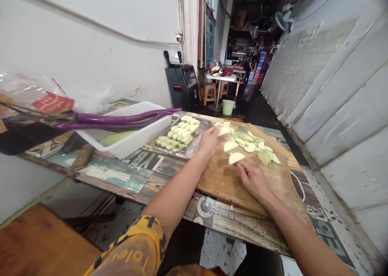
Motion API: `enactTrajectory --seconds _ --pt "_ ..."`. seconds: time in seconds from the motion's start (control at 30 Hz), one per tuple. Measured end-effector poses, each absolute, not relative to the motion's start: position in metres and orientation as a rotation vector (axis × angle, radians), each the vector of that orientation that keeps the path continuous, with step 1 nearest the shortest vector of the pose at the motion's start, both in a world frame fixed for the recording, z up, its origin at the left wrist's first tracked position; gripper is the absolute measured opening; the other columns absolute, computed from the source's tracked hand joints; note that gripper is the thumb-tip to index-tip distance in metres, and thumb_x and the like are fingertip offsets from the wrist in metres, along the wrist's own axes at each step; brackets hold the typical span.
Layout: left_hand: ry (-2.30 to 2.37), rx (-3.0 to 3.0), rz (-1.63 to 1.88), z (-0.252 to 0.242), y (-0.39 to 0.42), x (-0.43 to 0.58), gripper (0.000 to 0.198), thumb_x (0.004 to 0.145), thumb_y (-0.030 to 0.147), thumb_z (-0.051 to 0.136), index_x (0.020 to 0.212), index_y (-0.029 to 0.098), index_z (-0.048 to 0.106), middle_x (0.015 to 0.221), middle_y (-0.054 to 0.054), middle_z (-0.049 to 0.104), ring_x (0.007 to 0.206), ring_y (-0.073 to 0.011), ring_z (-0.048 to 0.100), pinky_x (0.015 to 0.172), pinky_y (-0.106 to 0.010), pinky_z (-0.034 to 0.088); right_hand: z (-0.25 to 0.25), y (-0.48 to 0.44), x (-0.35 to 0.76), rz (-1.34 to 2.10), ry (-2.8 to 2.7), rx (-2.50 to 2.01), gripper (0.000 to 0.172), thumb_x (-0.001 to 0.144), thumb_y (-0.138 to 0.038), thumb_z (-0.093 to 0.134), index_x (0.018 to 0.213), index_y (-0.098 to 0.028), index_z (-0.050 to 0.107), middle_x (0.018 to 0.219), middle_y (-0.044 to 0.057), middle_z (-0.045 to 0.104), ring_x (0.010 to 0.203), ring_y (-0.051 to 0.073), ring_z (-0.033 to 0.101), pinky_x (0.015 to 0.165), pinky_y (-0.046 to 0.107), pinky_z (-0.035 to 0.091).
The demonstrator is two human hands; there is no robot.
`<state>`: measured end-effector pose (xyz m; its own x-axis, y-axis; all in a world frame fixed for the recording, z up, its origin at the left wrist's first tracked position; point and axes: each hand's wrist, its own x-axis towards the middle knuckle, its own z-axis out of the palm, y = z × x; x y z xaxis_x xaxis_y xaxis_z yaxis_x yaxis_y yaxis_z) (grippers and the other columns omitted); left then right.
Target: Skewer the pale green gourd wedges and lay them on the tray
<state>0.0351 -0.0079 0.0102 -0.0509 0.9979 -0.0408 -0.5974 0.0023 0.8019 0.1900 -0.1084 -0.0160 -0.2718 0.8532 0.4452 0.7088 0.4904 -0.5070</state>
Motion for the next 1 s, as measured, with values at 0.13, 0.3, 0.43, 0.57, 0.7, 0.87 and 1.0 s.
enactTrajectory --seconds 0.13,0.3,0.43,0.57,0.7,0.87,1.0 --pt "0.754 0.626 1.447 0.009 -0.006 0.034 0.023 0.075 0.029 0.06 0.093 0.014 0.059 0.084 -0.009 0.067 0.076 -0.018 0.066 0.073 -0.031 0.051 -0.016 -0.108 0.189 0.273 -2.024 -1.269 0.025 0.085 -0.026 0.039 0.077 -0.017 0.061 0.059 0.0 0.057 0.052 0.013 0.049 0.053 0.023 0.036" --pt "0.704 0.577 1.423 0.009 -0.005 0.034 0.025 0.075 0.031 0.061 0.091 0.012 0.057 0.083 -0.01 0.067 0.072 -0.0186 0.066 0.071 -0.032 0.052 -0.017 -0.108 0.189 0.32 -1.999 -1.245 0.026 0.085 -0.027 0.04 0.08 -0.017 0.063 0.066 0.002 0.062 0.058 0.014 0.054 0.056 0.024 0.04" --pt "0.651 0.501 1.426 0.01 -0.006 0.035 0.016 0.076 0.023 0.06 0.085 0.01 0.056 0.083 -0.011 0.066 0.078 -0.0203 0.066 0.075 -0.034 0.052 -0.018 -0.108 0.189 0.36 -1.972 -1.222 0.026 0.085 -0.027 0.041 0.083 -0.017 0.065 0.074 0.003 0.066 0.065 0.016 0.059 0.058 0.024 0.043" --pt "0.64 0.407 1.412 0.011 -0.007 0.037 0.01 0.077 0.018 0.057 0.082 0.01 0.055 0.085 -0.012 0.066 0.08 -0.0217 0.066 0.077 -0.037 0.051 -0.018 -0.109 0.189 0.356 -1.988 -1.235 0.026 0.085 -0.026 0.042 0.083 -0.018 0.065 0.076 0.004 0.067 0.066 0.016 0.06 0.06 0.024 0.044" --pt "0.659 0.351 1.421 0.011 -0.007 0.039 0.009 0.077 0.017 0.057 0.081 0.009 0.055 0.082 -0.012 0.066 0.079 -0.0222 0.066 0.078 -0.038 0.052 -0.018 -0.109 0.188 0.312 -2.004 -1.25 0.025 0.085 -0.026 0.042 0.082 -0.018 0.065 0.075 0.003 0.067 0.064 0.016 0.06 0.059 0.025 0.043" --pt "0.654 0.373 1.425 0.009 -0.007 0.043 0.009 0.077 0.015 0.056 0.083 0.008 0.056 0.078 -0.011 0.066 0.075 -0.022 0.066 0.076 -0.039 0.052 -0.018 -0.109 0.187 0.287 -2.009 -1.271 0.025 0.085 -0.026 0.041 0.081 -0.018 0.064 0.068 0.002 0.065 0.059 0.015 0.058 0.055 0.024 0.041" --pt "0.655 0.372 1.407 0.01 -0.008 0.046 0.012 0.075 0.015 0.059 0.084 0.008 0.057 0.077 -0.011 0.067 0.074 -0.0214 0.066 0.076 -0.038 0.052 -0.017 -0.109 0.187 0.284 -2.005 -1.28 0.024 0.085 -0.026 0.041 0.08 -0.018 0.063 0.064 0.001 0.063 0.054 0.014 0.055 0.052 0.023 0.04"
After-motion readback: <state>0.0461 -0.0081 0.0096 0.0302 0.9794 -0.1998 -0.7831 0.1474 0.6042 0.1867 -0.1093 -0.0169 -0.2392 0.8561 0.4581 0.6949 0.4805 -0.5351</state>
